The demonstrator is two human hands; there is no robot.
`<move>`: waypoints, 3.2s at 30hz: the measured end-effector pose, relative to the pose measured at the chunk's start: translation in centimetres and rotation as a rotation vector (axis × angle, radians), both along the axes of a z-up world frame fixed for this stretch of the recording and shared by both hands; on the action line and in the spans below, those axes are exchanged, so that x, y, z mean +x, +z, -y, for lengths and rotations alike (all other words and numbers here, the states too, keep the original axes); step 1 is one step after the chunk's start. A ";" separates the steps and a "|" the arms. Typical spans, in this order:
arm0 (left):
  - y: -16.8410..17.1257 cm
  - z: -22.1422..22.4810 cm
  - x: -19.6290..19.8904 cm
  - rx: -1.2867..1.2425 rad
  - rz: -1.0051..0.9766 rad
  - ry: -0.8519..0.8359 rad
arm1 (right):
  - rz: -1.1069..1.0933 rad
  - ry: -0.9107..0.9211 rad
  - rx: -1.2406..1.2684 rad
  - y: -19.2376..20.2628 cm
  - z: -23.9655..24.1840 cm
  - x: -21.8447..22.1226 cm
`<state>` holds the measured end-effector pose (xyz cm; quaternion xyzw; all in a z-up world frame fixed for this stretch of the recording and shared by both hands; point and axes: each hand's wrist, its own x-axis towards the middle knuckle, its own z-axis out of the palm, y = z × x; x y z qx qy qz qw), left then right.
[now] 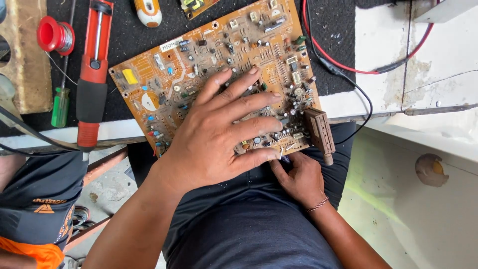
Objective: Inspecting and repairing a printed circuit board by rotating it and probing components with a screwdriver at a workbench.
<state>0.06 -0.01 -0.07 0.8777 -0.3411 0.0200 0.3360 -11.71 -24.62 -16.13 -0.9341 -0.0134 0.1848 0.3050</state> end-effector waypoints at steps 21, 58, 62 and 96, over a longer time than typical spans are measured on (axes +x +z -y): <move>1.3 0.6 0.4 0.264 -0.008 -0.028 | 0.053 0.003 0.064 -1.7 0.8 -0.6; 0.5 0.4 0.4 -0.019 -0.160 0.060 | 0.051 0.016 0.054 -1.0 0.6 -0.1; 0.6 0.4 0.5 0.011 -0.130 0.043 | 0.081 0.027 0.093 -0.7 0.5 0.1; 0.6 0.5 0.8 -0.027 -0.095 0.043 | 0.073 0.012 0.100 -1.1 0.6 0.0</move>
